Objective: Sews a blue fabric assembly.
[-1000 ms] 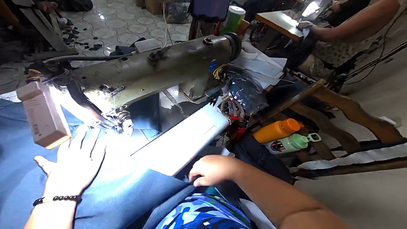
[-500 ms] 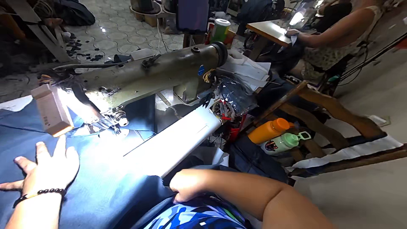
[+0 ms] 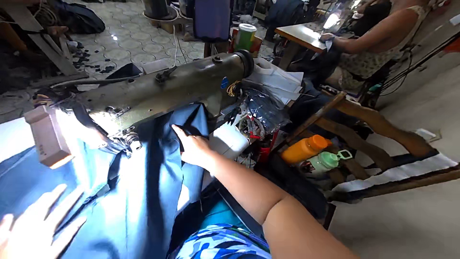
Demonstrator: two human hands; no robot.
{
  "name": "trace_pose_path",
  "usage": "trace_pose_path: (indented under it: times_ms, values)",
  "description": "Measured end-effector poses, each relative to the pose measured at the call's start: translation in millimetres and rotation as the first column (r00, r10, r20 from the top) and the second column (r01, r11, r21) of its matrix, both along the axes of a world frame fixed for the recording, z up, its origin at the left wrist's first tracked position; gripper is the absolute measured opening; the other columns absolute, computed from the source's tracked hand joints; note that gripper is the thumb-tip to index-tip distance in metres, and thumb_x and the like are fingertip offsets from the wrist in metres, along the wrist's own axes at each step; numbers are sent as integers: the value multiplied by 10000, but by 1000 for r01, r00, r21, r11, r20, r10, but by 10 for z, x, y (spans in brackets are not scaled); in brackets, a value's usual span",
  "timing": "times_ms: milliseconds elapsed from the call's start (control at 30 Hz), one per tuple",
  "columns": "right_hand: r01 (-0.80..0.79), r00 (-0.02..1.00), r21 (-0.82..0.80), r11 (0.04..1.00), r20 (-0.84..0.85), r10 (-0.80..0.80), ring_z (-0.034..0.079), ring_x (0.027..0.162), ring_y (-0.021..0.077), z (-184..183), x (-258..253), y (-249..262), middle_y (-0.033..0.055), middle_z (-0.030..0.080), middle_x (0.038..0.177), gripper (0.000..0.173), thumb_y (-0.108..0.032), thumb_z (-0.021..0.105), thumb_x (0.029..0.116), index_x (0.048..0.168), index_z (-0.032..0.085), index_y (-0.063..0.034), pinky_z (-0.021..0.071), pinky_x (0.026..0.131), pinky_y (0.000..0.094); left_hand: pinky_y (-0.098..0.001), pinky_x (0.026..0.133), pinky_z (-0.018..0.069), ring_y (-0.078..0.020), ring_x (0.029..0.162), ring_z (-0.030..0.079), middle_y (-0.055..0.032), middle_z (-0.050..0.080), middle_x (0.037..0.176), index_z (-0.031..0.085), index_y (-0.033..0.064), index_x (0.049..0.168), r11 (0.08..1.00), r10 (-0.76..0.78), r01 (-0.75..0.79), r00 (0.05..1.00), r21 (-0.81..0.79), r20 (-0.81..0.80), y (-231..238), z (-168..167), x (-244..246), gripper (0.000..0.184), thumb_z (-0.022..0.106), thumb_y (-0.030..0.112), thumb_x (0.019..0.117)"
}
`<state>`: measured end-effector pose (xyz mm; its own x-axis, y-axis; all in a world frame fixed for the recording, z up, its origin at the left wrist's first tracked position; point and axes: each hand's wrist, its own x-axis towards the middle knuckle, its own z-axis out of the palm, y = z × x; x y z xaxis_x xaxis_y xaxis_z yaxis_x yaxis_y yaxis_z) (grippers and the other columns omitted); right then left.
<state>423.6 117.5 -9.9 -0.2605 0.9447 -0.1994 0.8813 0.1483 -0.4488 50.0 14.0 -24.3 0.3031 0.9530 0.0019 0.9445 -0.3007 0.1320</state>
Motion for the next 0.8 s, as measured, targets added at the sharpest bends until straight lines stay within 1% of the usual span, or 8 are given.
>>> trace_pose_path:
  times_ms: [100, 167, 267, 433, 500, 600, 700, 800]
  values:
    - [-153, 987, -47, 987, 39, 155, 687, 1029, 416, 119, -152, 81, 195, 719, 1086, 939, -111, 650, 923, 1649, 131, -404, 521, 824, 652, -878, 1049, 104, -596, 1496, 194, -244, 305, 1647, 402, 167, 1592, 1000, -15, 15, 1000, 5, 14, -42, -184, 8, 618, 419, 460, 1047]
    - [-243, 968, -71, 968, 41, 246, 670, 1103, 421, 163, -308, 234, 205, 702, 1181, 646, -72, 597, 962, 1557, 432, -264, 515, 861, 656, -884, 1037, 97, -611, 1496, 166, -230, 295, 1656, 417, 221, 1587, 1000, 27, -27, 999, 1, 21, -40, -173, 42, 589, 414, 451, 1045]
    - [-204, 975, 28, 979, -88, 206, 640, 1182, 390, 200, -501, 615, 238, 665, 1264, 363, -61, 541, 1016, 1371, 613, -32, 511, 972, 588, -907, 1004, 102, -623, 1499, 112, -223, 231, 1681, 365, 305, 1609, 981, 193, -193, 981, -36, 11, -43, -148, 149, 566, 363, 469, 1067]
    - [-48, 984, 146, 988, -164, 72, 463, 1435, 328, 107, -586, 1088, 215, 557, 1473, 442, -204, 598, 1021, 1408, 580, 8, 346, 1195, 520, -856, 953, 300, -673, 1427, 244, -267, 169, 1682, 191, 417, 1639, 671, 719, -733, 681, -116, -142, -70, -26, 634, 680, 280, 683, 1019]
    - [-53, 996, 53, 997, -74, 57, 471, 1420, 352, 193, -519, 914, 204, 580, 1444, 387, -216, 540, 1033, 1357, 630, -24, 363, 1156, 605, -803, 908, 400, -716, 1258, 438, -378, 273, 1599, 165, 344, 1657, 728, 633, -669, 740, -153, -228, -109, 6, 620, 811, 262, 773, 976]
    - [70, 971, 177, 982, -237, -26, 358, 1485, 400, 84, -267, 457, 215, 408, 1588, 475, -284, 488, 1086, 1532, 472, -121, 308, 1154, 670, -825, 717, 442, -671, 1020, 617, -388, 561, 1358, 370, 285, 1603, 926, 374, -375, 901, 40, -218, -162, -104, 210, 843, 270, 809, 949]
    - [154, 877, 215, 964, -479, -33, 310, 1534, 348, -157, -171, -239, 159, 333, 1659, 602, -407, 499, 1058, 1618, 353, -239, 279, 1211, 626, -898, 1020, 122, -593, 1463, 284, -288, 335, 1612, 299, 250, 1635, 992, 97, -104, 990, -68, -101, -168, 41, 132, 744, 407, 642, 1013]
    - [-163, 960, 108, 981, -212, 183, 60, 1589, 400, -186, -278, -840, 145, 177, 1717, 633, -537, 495, 1021, 1584, 427, -254, 31, 1220, 701, -893, 1045, 76, -549, 1520, 194, -213, 270, 1671, 264, 281, 1645, 1000, -23, 24, 999, 13, -33, -122, -271, -12, 737, 297, 637, 1000]
